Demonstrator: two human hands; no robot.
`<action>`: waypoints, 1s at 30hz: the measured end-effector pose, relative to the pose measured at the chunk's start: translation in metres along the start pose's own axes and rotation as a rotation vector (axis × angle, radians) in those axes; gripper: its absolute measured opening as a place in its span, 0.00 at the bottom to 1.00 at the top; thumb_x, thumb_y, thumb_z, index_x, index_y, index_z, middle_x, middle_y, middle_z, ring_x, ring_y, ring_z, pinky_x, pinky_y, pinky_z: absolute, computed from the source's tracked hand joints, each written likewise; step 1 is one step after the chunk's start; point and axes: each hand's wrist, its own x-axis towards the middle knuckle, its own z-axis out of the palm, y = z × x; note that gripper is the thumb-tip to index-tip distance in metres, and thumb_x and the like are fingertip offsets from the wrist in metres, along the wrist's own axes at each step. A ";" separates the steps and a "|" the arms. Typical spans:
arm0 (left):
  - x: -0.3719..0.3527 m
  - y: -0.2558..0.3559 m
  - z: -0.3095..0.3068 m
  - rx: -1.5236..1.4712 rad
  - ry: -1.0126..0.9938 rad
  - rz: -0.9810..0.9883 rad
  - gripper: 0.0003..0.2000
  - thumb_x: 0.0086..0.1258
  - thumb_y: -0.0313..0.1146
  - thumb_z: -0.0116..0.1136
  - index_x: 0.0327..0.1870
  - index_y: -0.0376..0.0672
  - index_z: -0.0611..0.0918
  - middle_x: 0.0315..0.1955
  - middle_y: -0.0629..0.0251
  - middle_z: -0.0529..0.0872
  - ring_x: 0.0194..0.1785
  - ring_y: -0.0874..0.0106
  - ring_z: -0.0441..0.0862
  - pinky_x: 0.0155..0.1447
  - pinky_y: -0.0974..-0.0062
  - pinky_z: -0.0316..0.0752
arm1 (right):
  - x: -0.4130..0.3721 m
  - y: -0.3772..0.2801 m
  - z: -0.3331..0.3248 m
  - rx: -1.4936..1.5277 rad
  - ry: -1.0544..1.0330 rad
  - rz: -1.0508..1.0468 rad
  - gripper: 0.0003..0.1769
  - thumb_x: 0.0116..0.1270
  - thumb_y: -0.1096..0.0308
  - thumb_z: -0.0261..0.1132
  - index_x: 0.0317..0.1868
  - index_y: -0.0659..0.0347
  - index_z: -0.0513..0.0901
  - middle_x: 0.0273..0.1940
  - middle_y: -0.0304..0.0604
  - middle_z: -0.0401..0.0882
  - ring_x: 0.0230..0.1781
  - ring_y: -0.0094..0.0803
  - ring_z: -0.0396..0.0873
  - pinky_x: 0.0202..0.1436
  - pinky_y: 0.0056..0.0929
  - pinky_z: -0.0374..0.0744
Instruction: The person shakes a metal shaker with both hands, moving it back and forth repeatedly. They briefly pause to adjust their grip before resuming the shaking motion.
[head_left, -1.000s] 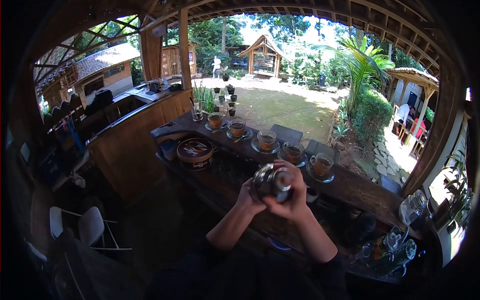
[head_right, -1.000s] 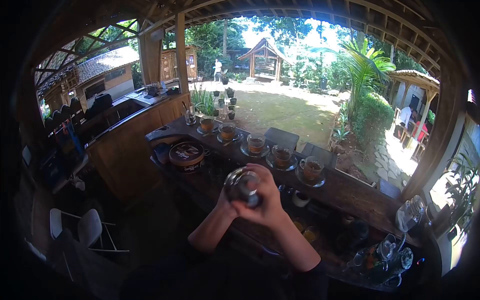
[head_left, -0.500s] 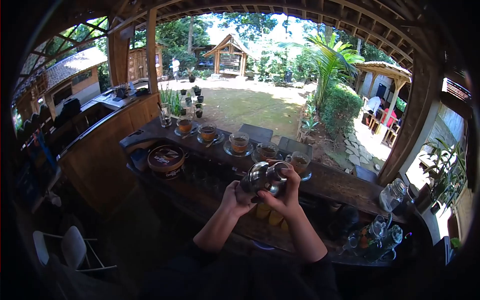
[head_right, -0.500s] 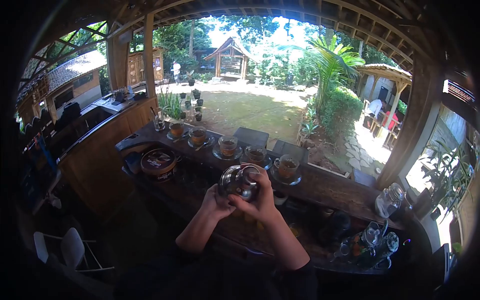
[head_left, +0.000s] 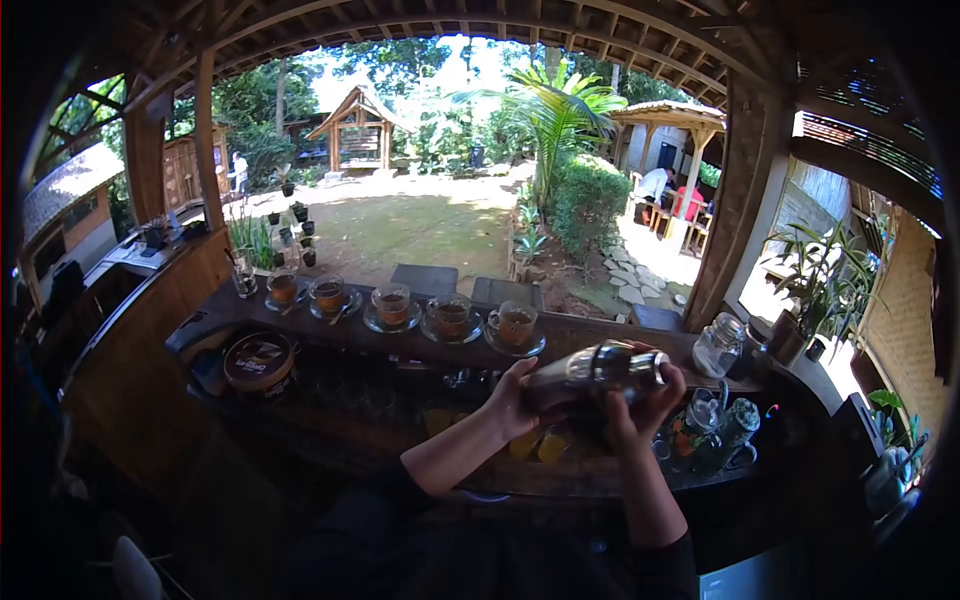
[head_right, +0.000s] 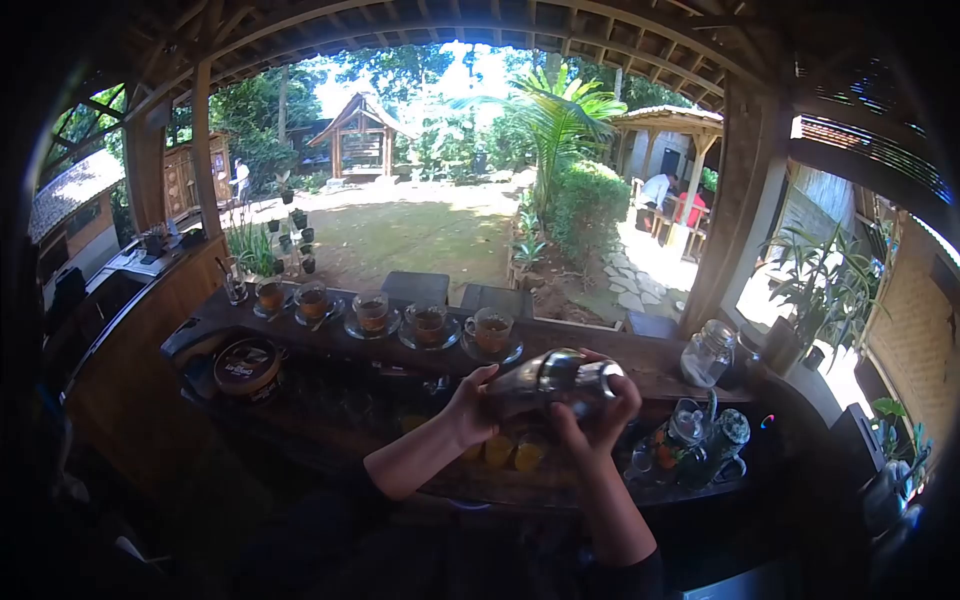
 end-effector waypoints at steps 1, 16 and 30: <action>0.001 -0.003 0.017 -0.035 -0.048 -0.072 0.25 0.67 0.48 0.47 0.57 0.37 0.69 0.49 0.53 0.79 0.53 0.58 0.78 0.55 0.57 0.74 | 0.009 -0.019 -0.011 -0.051 0.097 0.038 0.40 0.53 0.62 0.71 0.60 0.45 0.53 0.56 0.58 0.62 0.58 0.50 0.66 0.55 0.49 0.73; 0.076 -0.119 0.156 0.222 -0.375 -0.360 0.25 0.66 0.49 0.49 0.58 0.41 0.69 0.50 0.58 0.76 0.50 0.64 0.78 0.55 0.65 0.73 | 0.043 -0.139 -0.122 -0.747 0.230 -0.504 0.34 0.63 0.58 0.60 0.63 0.63 0.54 0.55 0.61 0.66 0.54 0.53 0.71 0.57 0.52 0.72; 0.087 -0.158 0.220 0.528 -0.731 0.018 0.22 0.63 0.45 0.44 0.48 0.35 0.76 0.38 0.57 0.81 0.44 0.69 0.79 0.50 0.72 0.73 | 0.012 -0.186 -0.143 -0.657 0.041 -0.690 0.39 0.45 0.53 0.76 0.54 0.36 0.61 0.53 0.34 0.60 0.61 0.50 0.61 0.60 0.47 0.72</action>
